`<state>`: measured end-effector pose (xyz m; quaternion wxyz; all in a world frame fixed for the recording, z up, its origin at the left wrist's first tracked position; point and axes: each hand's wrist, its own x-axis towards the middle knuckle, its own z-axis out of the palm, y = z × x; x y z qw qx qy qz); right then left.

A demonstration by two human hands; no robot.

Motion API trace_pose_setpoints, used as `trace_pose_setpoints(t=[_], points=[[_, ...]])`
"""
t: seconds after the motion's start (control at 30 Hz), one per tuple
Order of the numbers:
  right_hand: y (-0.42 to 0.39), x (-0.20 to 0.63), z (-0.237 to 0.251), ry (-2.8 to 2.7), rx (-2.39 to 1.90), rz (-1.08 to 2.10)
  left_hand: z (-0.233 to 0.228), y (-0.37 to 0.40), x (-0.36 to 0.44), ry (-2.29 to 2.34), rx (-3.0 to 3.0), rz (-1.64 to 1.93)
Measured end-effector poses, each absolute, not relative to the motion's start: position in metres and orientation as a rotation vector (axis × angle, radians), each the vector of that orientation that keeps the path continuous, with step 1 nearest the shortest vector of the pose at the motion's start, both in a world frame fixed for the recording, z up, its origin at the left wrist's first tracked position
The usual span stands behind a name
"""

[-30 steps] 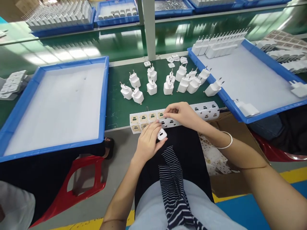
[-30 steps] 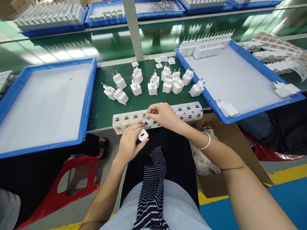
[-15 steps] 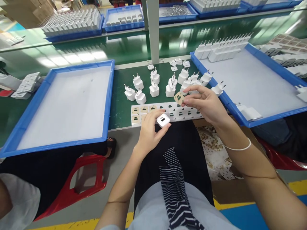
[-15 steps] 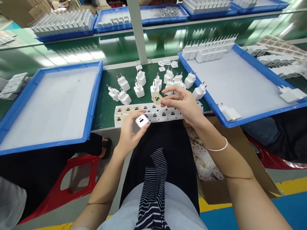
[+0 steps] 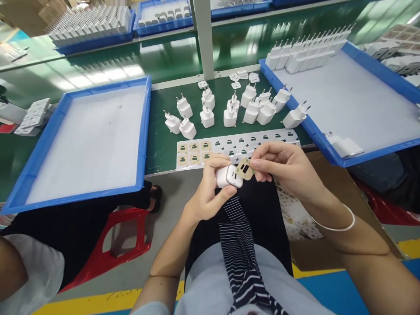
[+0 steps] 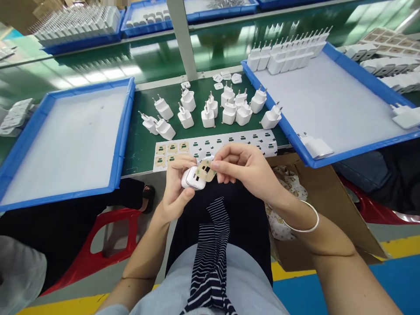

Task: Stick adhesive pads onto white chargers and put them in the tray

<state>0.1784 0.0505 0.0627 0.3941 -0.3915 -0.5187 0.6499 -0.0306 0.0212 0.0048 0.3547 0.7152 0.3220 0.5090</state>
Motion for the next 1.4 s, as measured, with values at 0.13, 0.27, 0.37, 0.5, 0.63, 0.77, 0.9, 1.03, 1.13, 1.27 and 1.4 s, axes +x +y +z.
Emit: trace_pose_setpoints(t=[0.13, 0.27, 0.37, 0.5, 0.63, 0.77, 0.9, 1.03, 1.13, 1.27, 1.4], points=[[0.045, 0.174, 0.067, -1.281, -0.910, 1.781, 0.008, 0.017, -0.030, 0.778, 1.829, 1.348], [0.045, 0.171, 0.070, -1.243, -0.871, 1.881, 0.009, 0.015, -0.030, 0.793, 1.813, 1.319], [0.045, 0.169, 0.071, -1.214, -0.849, 1.934, 0.011, 0.013, -0.029, 0.772, 1.785, 1.315], [0.044, 0.167, 0.072, -1.193, -0.820, 1.983, 0.013, 0.012, -0.029, 0.712, 1.751, 1.326], [0.042, 0.166, 0.071, -1.171, -0.790, 2.003, 0.012, 0.013, -0.028, 0.639, 1.734, 1.382], [0.042, 0.166, 0.070, -1.167, -0.775, 2.010, 0.012, 0.013, -0.028, 0.619, 1.704, 1.395], [0.041, 0.166, 0.072, -1.183, -0.790, 1.998, 0.013, 0.013, -0.028, 0.610, 1.701, 1.399], [0.040, 0.165, 0.072, -1.195, -0.814, 1.986, 0.014, 0.012, -0.028, 0.599, 1.716, 1.403], [0.040, 0.164, 0.073, -1.209, -0.834, 1.981, 0.014, 0.012, -0.029, 0.622, 1.736, 1.399], [0.040, 0.164, 0.075, -1.238, -0.869, 1.973, 0.014, 0.012, -0.029, 0.639, 1.767, 1.396], [0.042, 0.164, 0.078, -1.271, -0.911, 1.955, 0.014, 0.013, -0.030, 0.629, 1.769, 1.401]])
